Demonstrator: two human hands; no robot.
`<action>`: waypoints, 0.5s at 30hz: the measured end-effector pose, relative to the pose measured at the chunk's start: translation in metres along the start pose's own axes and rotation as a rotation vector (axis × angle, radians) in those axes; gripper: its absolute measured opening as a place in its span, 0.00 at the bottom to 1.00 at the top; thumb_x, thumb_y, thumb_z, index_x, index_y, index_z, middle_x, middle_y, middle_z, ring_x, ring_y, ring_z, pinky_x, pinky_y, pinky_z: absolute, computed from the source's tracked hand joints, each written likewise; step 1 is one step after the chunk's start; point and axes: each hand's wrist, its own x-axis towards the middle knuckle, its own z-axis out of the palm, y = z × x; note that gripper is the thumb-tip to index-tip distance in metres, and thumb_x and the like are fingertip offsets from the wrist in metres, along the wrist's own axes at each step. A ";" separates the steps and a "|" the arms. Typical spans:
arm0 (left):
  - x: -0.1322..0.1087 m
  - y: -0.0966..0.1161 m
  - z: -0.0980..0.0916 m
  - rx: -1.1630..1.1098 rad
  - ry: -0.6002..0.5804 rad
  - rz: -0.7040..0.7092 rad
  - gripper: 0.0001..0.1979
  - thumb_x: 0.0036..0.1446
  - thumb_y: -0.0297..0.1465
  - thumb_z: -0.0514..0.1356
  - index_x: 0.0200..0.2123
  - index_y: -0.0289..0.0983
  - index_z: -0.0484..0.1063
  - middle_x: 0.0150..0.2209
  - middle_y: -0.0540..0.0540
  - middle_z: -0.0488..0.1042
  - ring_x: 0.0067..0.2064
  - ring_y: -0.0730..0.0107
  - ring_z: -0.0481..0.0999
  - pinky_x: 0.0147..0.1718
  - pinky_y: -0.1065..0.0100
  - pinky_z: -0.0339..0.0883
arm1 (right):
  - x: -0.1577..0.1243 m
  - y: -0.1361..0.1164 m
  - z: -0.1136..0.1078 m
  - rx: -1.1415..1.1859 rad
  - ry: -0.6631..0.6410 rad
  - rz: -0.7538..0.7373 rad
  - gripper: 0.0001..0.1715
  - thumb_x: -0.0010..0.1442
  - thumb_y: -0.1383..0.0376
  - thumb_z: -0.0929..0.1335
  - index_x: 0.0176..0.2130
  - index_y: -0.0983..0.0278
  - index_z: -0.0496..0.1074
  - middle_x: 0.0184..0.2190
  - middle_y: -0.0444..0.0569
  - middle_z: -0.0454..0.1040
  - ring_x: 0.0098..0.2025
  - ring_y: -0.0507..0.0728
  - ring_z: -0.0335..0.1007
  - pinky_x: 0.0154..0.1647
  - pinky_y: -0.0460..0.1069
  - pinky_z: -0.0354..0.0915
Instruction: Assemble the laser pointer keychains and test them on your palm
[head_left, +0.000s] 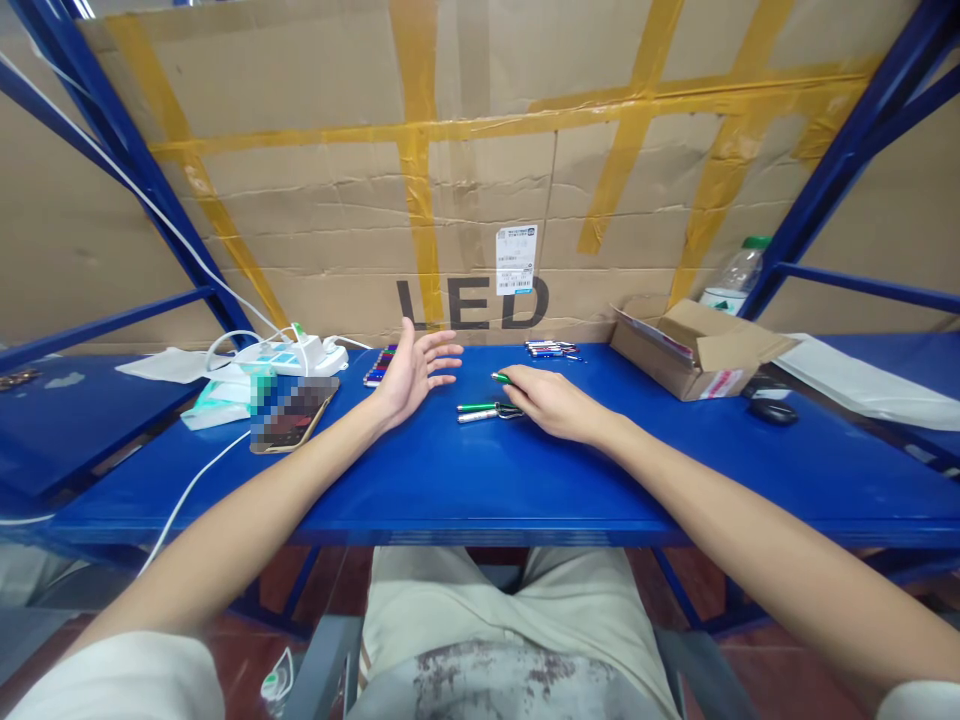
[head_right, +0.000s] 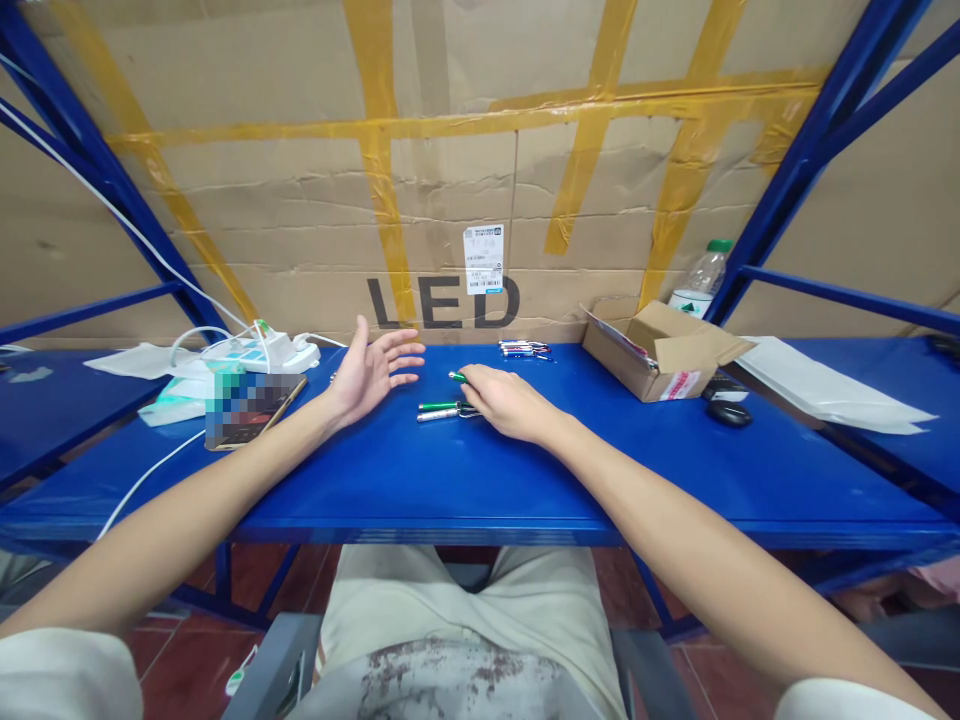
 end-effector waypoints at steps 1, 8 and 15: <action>0.000 0.000 0.000 0.003 0.006 0.000 0.46 0.69 0.69 0.43 0.58 0.37 0.78 0.56 0.34 0.82 0.55 0.52 0.81 0.43 0.63 0.77 | 0.000 0.000 -0.001 -0.006 -0.004 0.008 0.14 0.80 0.60 0.60 0.51 0.60 0.72 0.51 0.57 0.81 0.49 0.64 0.78 0.50 0.56 0.69; 0.001 -0.001 0.000 -0.005 0.019 0.001 0.45 0.70 0.68 0.43 0.58 0.36 0.78 0.55 0.33 0.82 0.53 0.52 0.82 0.42 0.62 0.77 | 0.002 -0.003 -0.003 0.013 -0.040 0.015 0.13 0.80 0.61 0.60 0.41 0.59 0.68 0.40 0.52 0.78 0.39 0.60 0.73 0.43 0.52 0.62; 0.002 -0.001 -0.001 -0.007 0.012 -0.006 0.45 0.70 0.68 0.43 0.58 0.36 0.78 0.55 0.33 0.82 0.53 0.52 0.82 0.42 0.63 0.78 | 0.002 -0.004 -0.004 0.038 -0.039 0.002 0.12 0.79 0.63 0.61 0.41 0.60 0.69 0.40 0.52 0.78 0.40 0.60 0.73 0.44 0.52 0.63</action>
